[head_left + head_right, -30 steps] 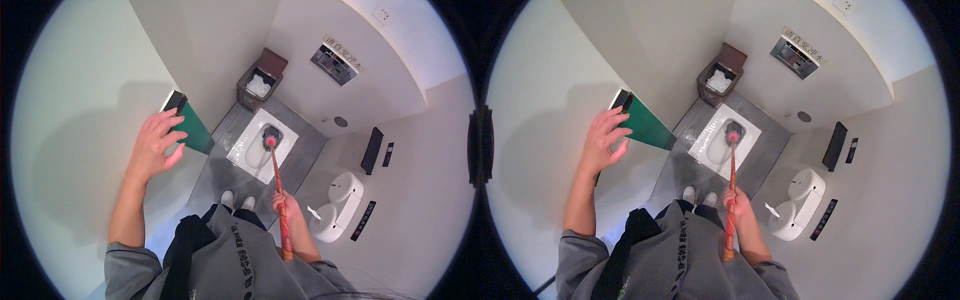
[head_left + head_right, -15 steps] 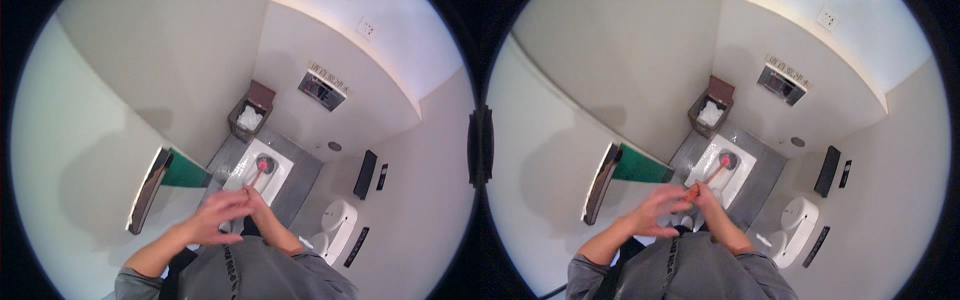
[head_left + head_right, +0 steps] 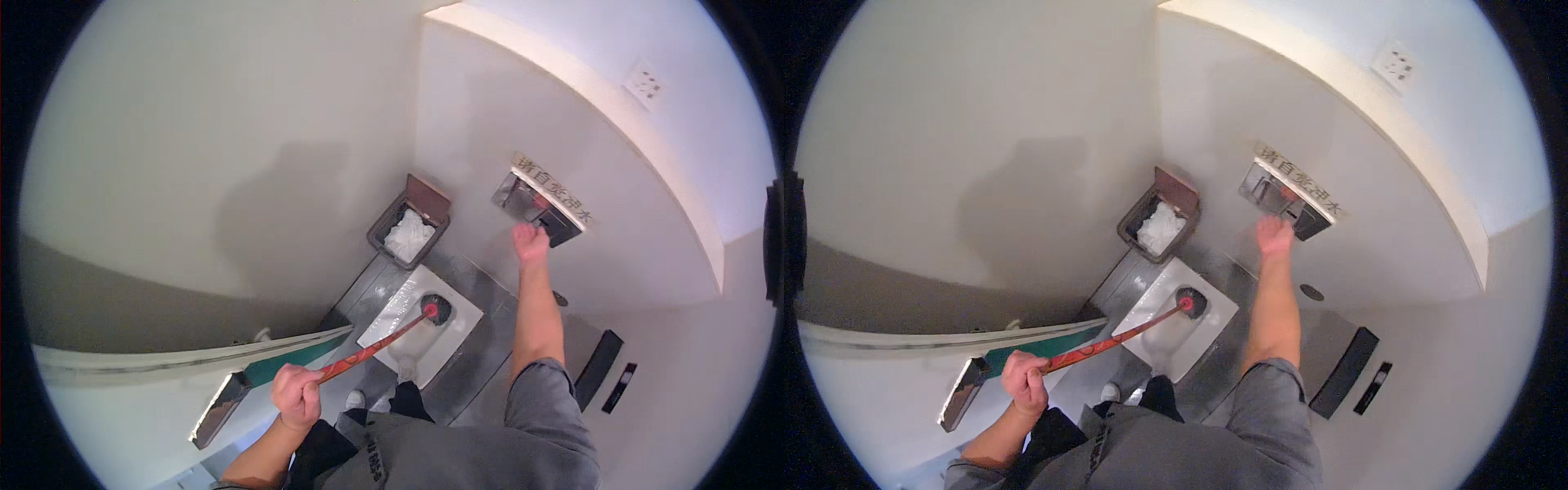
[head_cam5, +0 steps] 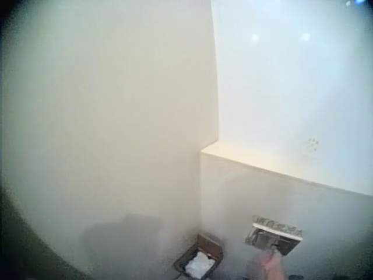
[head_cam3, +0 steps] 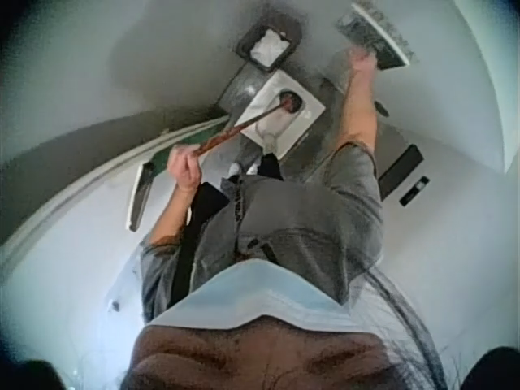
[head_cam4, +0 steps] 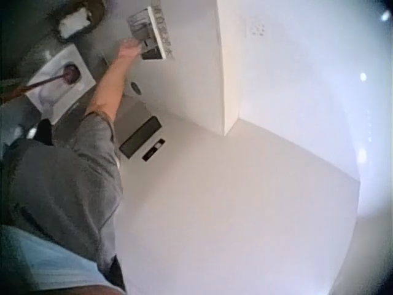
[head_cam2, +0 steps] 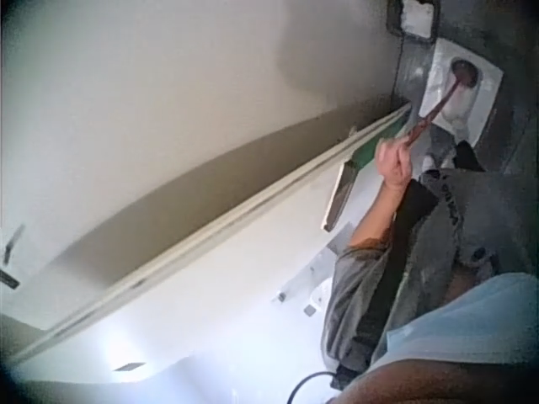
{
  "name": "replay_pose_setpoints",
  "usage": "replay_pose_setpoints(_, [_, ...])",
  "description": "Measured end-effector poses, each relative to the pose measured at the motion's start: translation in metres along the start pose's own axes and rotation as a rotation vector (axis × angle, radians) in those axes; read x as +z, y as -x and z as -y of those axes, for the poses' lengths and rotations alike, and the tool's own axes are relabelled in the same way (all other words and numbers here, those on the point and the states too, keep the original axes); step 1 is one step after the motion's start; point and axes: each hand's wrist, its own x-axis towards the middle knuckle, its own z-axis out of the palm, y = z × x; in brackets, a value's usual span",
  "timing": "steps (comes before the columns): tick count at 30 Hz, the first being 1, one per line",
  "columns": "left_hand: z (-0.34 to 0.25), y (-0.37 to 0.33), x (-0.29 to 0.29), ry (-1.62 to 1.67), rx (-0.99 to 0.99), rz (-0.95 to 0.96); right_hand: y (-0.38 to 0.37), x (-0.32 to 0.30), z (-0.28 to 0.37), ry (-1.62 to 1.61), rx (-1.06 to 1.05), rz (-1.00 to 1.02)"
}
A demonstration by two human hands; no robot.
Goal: Mopping the floor of a public restroom, including areas around squat toilets and urinals.
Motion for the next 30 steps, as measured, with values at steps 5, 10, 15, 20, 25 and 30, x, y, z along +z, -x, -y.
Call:
replay_pose_setpoints(5, [0.001, -0.032, 0.017, -0.049, 0.095, 0.001, -0.073, 0.017, 0.006, -0.812, 0.419, 0.836])
replay_pose_setpoints(10, [0.006, -0.058, 0.025, 0.038, 0.065, 0.028, -0.13, 0.002, 0.048, -0.766, 0.208, 0.383])
replay_pose_setpoints(15, [0.018, -0.052, 0.017, 0.068, 0.094, 0.026, -0.202, -0.04, 0.092, -0.589, 0.243, 0.139])
replay_pose_setpoints(20, [0.009, -0.036, 0.021, 0.104, 0.092, 0.011, -0.215, -0.054, 0.105, -0.652, 0.424, 0.197])
replay_pose_setpoints(25, [0.008, -0.033, 0.021, 0.125, 0.077, -0.012, -0.211, -0.05, 0.103, -0.571, 0.381, 0.255])
replay_pose_setpoints(30, [0.013, -0.035, 0.021, 0.151, 0.075, -0.041, -0.22, -0.046, 0.119, -0.469, 0.36, 0.12])
